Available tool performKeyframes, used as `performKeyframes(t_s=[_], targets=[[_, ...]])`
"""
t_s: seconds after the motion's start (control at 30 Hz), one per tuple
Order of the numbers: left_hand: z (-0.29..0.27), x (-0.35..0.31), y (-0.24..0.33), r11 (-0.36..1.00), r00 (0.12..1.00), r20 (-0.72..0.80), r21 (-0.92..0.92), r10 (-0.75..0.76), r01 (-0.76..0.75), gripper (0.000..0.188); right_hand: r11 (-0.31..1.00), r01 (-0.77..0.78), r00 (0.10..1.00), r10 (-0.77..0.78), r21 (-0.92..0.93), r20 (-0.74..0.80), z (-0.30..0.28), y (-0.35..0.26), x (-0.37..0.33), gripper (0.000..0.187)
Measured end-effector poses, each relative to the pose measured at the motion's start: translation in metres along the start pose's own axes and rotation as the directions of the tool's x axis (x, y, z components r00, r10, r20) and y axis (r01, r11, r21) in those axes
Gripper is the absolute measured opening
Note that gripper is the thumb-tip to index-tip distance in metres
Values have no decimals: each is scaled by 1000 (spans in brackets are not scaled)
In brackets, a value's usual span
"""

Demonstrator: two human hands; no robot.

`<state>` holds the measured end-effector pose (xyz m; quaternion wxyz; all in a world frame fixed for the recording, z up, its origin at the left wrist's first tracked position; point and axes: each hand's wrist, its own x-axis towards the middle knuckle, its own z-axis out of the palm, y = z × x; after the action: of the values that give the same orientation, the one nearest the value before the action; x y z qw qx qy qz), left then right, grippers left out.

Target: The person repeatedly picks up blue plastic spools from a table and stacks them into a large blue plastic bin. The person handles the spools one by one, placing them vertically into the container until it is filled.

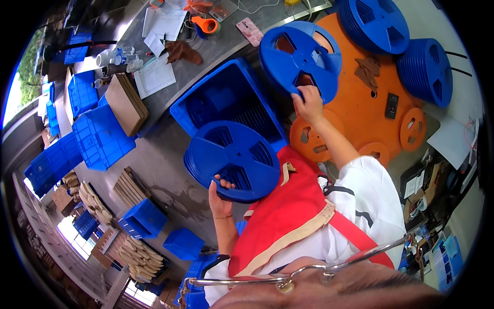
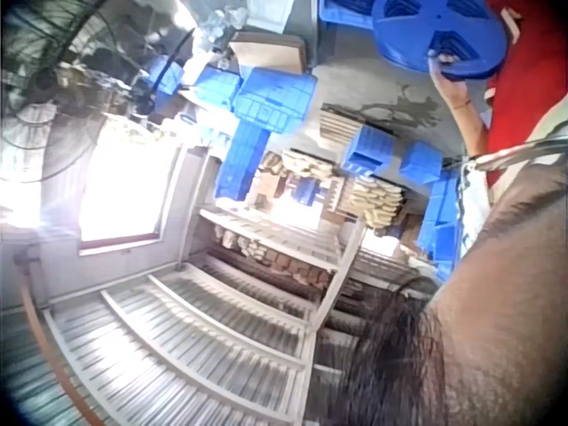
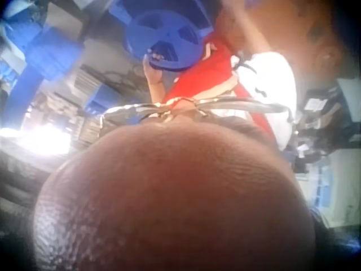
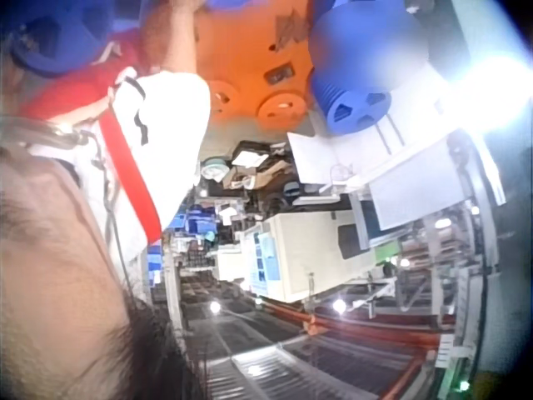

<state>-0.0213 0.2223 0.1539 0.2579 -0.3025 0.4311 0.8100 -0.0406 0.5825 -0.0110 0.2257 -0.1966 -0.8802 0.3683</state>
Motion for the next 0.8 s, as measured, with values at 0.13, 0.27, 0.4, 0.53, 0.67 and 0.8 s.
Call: performKeyframes(t_s=[0.13,0.27,0.4,0.53,0.67,0.8], targets=[[4,9,-5,999,998,-47,21,-29,30,27,686,-284,888,452,670,-87,-52,-18,-4,24],[2,23,-6,998,1000,2,54,-27,27,34,-121,-487,560,716,865,416,-77,-39,8,33],[13,28,-10,998,998,66,59,7,-11,51,-470,-572,400,556,672,729,-60,-25,-22,32],[40,24,-5,1000,1000,-7,-2,24,-24,47,-509,-713,298,402,482,866,-41,-35,-43,29],[27,26,2,994,997,-65,105,28,-21,33,13,-966,203,662,259,722,-8,-25,-35,37],[29,22,-4,993,993,-113,121,23,-9,32,825,-564,752,494,37,436,61,78,-44,38]])
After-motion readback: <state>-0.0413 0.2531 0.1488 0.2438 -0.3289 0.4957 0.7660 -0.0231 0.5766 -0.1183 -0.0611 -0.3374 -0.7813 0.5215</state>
